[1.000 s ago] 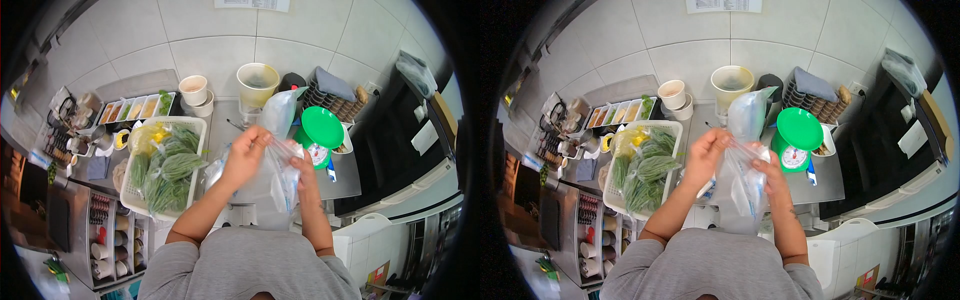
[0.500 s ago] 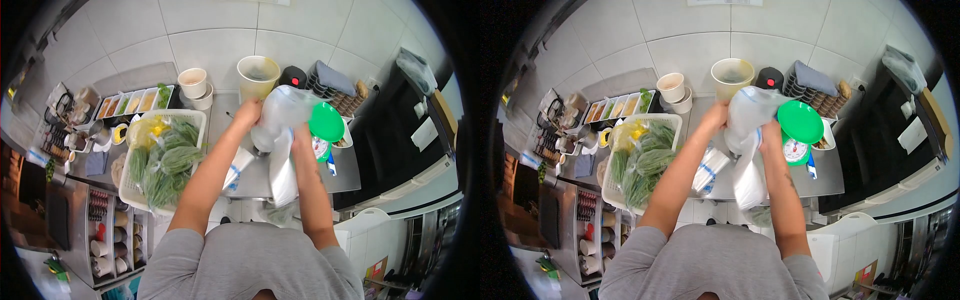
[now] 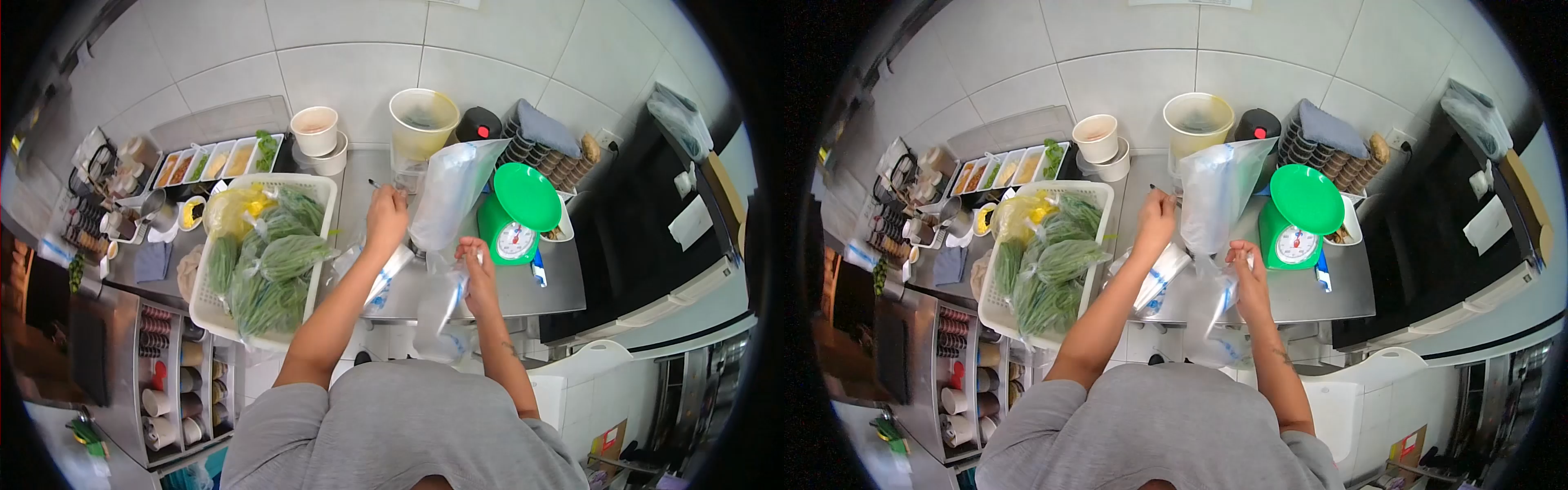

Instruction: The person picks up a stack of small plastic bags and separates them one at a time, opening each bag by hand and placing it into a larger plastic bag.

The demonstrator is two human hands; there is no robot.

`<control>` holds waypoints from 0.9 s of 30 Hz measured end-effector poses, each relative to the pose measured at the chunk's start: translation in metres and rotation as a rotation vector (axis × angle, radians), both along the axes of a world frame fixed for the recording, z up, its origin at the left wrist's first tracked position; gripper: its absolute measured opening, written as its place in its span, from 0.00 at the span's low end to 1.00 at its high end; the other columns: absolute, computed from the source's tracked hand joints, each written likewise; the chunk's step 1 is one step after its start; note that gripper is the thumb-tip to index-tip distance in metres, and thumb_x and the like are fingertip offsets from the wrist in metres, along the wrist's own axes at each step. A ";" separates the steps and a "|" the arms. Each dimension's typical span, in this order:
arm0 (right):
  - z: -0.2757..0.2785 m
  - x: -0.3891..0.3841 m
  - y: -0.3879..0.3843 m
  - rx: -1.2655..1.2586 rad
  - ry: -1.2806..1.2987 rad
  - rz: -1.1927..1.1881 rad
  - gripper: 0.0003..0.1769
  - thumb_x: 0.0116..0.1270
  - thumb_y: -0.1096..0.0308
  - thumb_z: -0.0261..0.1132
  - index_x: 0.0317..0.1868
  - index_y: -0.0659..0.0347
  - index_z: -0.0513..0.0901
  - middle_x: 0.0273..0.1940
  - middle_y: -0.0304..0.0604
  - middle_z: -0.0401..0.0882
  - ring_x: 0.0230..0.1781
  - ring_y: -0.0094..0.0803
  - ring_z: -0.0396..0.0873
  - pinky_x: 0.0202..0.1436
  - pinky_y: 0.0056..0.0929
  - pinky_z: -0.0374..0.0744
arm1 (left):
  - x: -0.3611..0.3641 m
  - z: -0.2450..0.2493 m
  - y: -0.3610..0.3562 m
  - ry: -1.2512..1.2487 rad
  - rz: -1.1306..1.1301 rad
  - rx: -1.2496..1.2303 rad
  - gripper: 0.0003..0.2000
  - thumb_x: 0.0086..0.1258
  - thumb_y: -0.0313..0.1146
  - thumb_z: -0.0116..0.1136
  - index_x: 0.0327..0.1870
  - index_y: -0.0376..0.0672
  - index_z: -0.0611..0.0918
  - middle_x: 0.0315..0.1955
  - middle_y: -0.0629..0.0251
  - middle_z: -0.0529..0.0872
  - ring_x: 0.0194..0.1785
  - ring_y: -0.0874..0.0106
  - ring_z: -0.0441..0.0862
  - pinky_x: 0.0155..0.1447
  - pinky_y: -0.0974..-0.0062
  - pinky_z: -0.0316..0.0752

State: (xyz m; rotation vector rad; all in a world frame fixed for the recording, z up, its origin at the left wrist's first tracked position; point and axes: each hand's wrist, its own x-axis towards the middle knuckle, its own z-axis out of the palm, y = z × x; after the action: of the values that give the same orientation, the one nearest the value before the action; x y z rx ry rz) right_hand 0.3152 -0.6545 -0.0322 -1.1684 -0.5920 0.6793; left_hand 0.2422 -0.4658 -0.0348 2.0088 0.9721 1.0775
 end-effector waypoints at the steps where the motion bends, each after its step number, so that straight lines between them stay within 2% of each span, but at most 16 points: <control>1: 0.011 -0.001 -0.001 0.022 -0.075 0.017 0.12 0.73 0.61 0.51 0.49 0.60 0.71 0.36 0.36 0.70 0.41 0.21 0.66 0.48 0.20 0.65 | -0.017 0.028 -0.016 0.007 -0.069 -0.078 0.15 0.68 0.40 0.52 0.33 0.34 0.79 0.24 0.54 0.78 0.31 0.59 0.77 0.38 0.67 0.72; 2: 0.020 -0.003 -0.003 0.043 -0.145 0.032 0.13 0.73 0.61 0.50 0.50 0.61 0.71 0.37 0.36 0.70 0.41 0.22 0.66 0.48 0.20 0.66 | -0.031 0.051 -0.029 0.020 -0.139 -0.158 0.16 0.68 0.42 0.54 0.34 0.34 0.79 0.24 0.57 0.78 0.32 0.65 0.78 0.38 0.70 0.71; 5: 0.046 -0.012 -0.004 0.106 -0.279 0.046 0.17 0.72 0.61 0.51 0.54 0.63 0.69 0.39 0.37 0.69 0.43 0.23 0.66 0.50 0.21 0.65 | -0.043 0.077 -0.055 -0.067 -0.571 -0.137 0.14 0.68 0.41 0.55 0.35 0.36 0.78 0.28 0.59 0.80 0.35 0.68 0.77 0.41 0.73 0.71; 8: 0.059 -0.019 0.001 0.154 -0.359 0.023 0.18 0.70 0.61 0.54 0.55 0.63 0.69 0.41 0.36 0.68 0.43 0.22 0.66 0.50 0.21 0.65 | -0.056 0.083 -0.058 0.134 -0.786 -0.154 0.11 0.67 0.38 0.56 0.36 0.37 0.78 0.26 0.61 0.78 0.32 0.73 0.75 0.39 0.76 0.70; 11: 0.061 -0.020 0.002 0.117 -0.414 0.038 0.21 0.66 0.62 0.60 0.56 0.62 0.69 0.42 0.36 0.68 0.44 0.22 0.66 0.50 0.21 0.66 | -0.060 0.074 -0.057 0.028 -0.752 -0.421 0.09 0.66 0.35 0.58 0.35 0.38 0.77 0.24 0.65 0.76 0.30 0.78 0.71 0.37 0.78 0.69; 13: 0.070 -0.026 0.002 0.068 -0.376 0.055 0.23 0.63 0.63 0.64 0.56 0.62 0.70 0.43 0.37 0.68 0.46 0.21 0.65 0.50 0.20 0.66 | -0.064 0.088 -0.063 0.035 -0.658 -0.361 0.09 0.65 0.34 0.58 0.35 0.38 0.77 0.24 0.67 0.76 0.30 0.79 0.70 0.37 0.79 0.68; 17: 0.066 -0.029 0.004 0.090 0.090 0.169 0.25 0.59 0.66 0.67 0.56 0.63 0.72 0.41 0.38 0.73 0.42 0.22 0.72 0.47 0.21 0.71 | -0.067 0.097 -0.069 -0.003 -0.593 -0.212 0.06 0.67 0.31 0.56 0.35 0.38 0.76 0.25 0.70 0.75 0.30 0.80 0.67 0.35 0.80 0.66; 19: 0.066 -0.022 0.001 0.036 0.257 0.278 0.24 0.58 0.67 0.67 0.54 0.64 0.73 0.40 0.39 0.76 0.40 0.24 0.76 0.44 0.23 0.74 | -0.062 0.088 -0.071 -0.168 -0.580 -0.207 0.05 0.68 0.30 0.54 0.35 0.38 0.75 0.26 0.70 0.75 0.31 0.80 0.69 0.35 0.80 0.67; 20: 0.067 -0.022 0.000 0.089 0.287 0.277 0.23 0.58 0.66 0.67 0.53 0.64 0.73 0.40 0.39 0.77 0.38 0.25 0.77 0.44 0.24 0.75 | -0.060 0.086 -0.072 -0.251 -0.573 -0.203 0.05 0.69 0.30 0.53 0.35 0.38 0.75 0.26 0.70 0.75 0.31 0.80 0.70 0.35 0.79 0.68; 23: 0.071 -0.023 -0.003 0.221 0.432 0.253 0.21 0.58 0.63 0.68 0.49 0.64 0.75 0.39 0.40 0.79 0.36 0.28 0.78 0.43 0.27 0.78 | -0.056 0.091 -0.069 -0.644 -0.799 -0.707 0.05 0.70 0.30 0.52 0.37 0.38 0.75 0.28 0.66 0.78 0.32 0.75 0.76 0.36 0.76 0.71; 25: 0.058 -0.015 -0.007 0.270 0.602 0.203 0.21 0.58 0.61 0.67 0.48 0.63 0.75 0.40 0.41 0.79 0.37 0.29 0.78 0.45 0.28 0.78 | -0.061 0.101 -0.055 -0.892 -0.908 -0.857 0.04 0.70 0.30 0.52 0.38 0.39 0.74 0.28 0.67 0.77 0.34 0.77 0.76 0.37 0.78 0.71; 26: 0.059 -0.013 -0.009 0.260 0.626 0.094 0.20 0.60 0.61 0.65 0.50 0.61 0.74 0.41 0.41 0.78 0.40 0.31 0.78 0.45 0.32 0.79 | -0.064 0.108 -0.049 -1.015 -0.962 -0.933 0.04 0.70 0.30 0.52 0.39 0.39 0.74 0.29 0.68 0.77 0.35 0.78 0.76 0.37 0.79 0.72; 27: 0.060 -0.008 -0.010 0.236 0.559 0.056 0.20 0.61 0.60 0.64 0.51 0.61 0.74 0.41 0.41 0.78 0.40 0.32 0.78 0.46 0.33 0.79 | -0.066 0.117 -0.049 -0.938 -0.935 -0.875 0.04 0.70 0.30 0.51 0.39 0.39 0.74 0.28 0.68 0.77 0.33 0.78 0.76 0.36 0.79 0.71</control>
State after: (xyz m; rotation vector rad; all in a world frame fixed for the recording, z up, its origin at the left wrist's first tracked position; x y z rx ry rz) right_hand 0.3069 -0.6643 0.0278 -0.6984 -0.2210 0.9132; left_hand 0.1758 -0.5145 0.0820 0.8231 -0.0787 0.6900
